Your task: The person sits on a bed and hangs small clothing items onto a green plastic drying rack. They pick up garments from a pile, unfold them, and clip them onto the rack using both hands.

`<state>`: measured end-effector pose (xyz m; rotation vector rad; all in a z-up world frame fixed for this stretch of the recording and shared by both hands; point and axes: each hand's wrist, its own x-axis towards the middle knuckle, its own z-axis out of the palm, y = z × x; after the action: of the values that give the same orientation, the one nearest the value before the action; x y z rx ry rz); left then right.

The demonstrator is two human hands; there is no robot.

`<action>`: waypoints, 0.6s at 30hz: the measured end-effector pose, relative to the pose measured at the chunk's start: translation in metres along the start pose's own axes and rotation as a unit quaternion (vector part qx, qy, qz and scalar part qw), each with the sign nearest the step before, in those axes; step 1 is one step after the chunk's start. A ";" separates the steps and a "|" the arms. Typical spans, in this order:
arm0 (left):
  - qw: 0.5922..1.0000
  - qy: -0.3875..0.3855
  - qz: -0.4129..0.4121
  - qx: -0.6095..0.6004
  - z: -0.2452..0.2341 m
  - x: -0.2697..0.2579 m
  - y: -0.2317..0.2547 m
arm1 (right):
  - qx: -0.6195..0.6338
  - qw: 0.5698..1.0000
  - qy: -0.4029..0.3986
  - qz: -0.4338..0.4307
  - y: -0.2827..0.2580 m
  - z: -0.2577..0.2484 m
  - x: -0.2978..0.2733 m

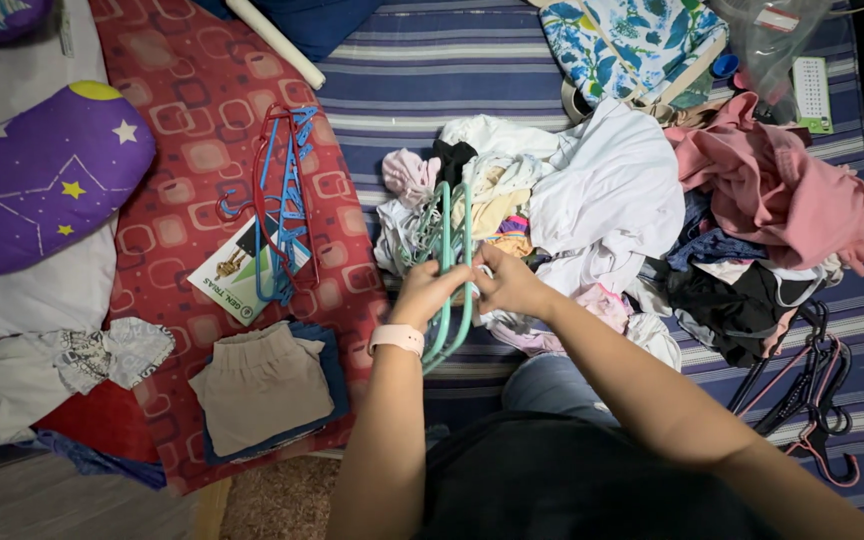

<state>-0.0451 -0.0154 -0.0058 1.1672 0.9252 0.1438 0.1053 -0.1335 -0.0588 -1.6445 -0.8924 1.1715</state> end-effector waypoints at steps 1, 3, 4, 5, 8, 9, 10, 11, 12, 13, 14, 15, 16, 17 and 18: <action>1.000 0.004 0.001 0.009 -0.001 0.000 -0.003 | -0.054 0.997 0.015 -0.044 0.004 0.005 0.000; 0.999 0.014 0.009 0.030 -0.005 0.003 -0.005 | -0.041 0.993 0.034 -0.104 0.007 0.013 0.003; 1.000 0.013 0.006 0.022 -0.006 0.004 -0.006 | -0.035 0.990 0.044 -0.133 0.007 0.015 0.003; 1.000 0.013 0.003 0.015 -0.006 0.006 -0.008 | -0.012 0.994 0.056 -0.089 0.007 0.017 0.004; 0.999 0.023 0.014 0.035 -0.006 0.013 -0.012 | 0.031 0.995 0.098 0.005 0.000 0.012 0.006; 0.998 0.029 0.021 0.049 -0.005 0.014 -0.014 | 0.027 0.993 0.113 0.011 -0.004 0.007 0.009; 0.996 0.037 0.014 0.075 -0.006 0.014 -0.016 | 0.026 0.991 0.128 0.017 -0.009 0.004 0.009; 0.994 0.046 0.008 0.101 -0.006 0.013 -0.017 | 0.031 0.994 0.103 0.024 -0.013 0.002 0.007; 0.990 0.055 0.005 0.127 -0.006 0.014 -0.014 | 0.035 0.996 0.079 0.027 -0.019 -0.003 0.008; 0.985 0.077 0.037 0.150 -0.005 0.014 -0.010 | 0.039 0.997 0.055 0.031 -0.024 -0.008 0.008; 0.978 0.101 0.066 0.171 -0.004 0.011 -0.008 | 0.067 0.997 0.027 0.037 -0.028 -0.011 0.005; 0.969 0.124 0.094 0.192 -0.003 0.007 -0.006 | 0.095 0.994 0.000 0.044 -0.031 -0.013 0.002; 0.964 0.135 0.094 0.209 -0.001 0.003 -0.004 | 0.122 0.991 -0.028 0.053 -0.033 -0.015 -0.001; 0.959 0.146 0.095 0.226 0.000 0.001 0.000 | 0.109 0.992 -0.046 0.040 -0.034 -0.016 -0.002; 0.954 0.157 0.091 0.240 0.004 -0.004 0.001 | 0.095 0.993 -0.065 0.031 -0.034 -0.018 -0.004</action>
<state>-0.0443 -0.0198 -0.0024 1.7177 1.1690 0.2699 0.1194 -0.1308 -0.0231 -1.4641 -0.7901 1.3758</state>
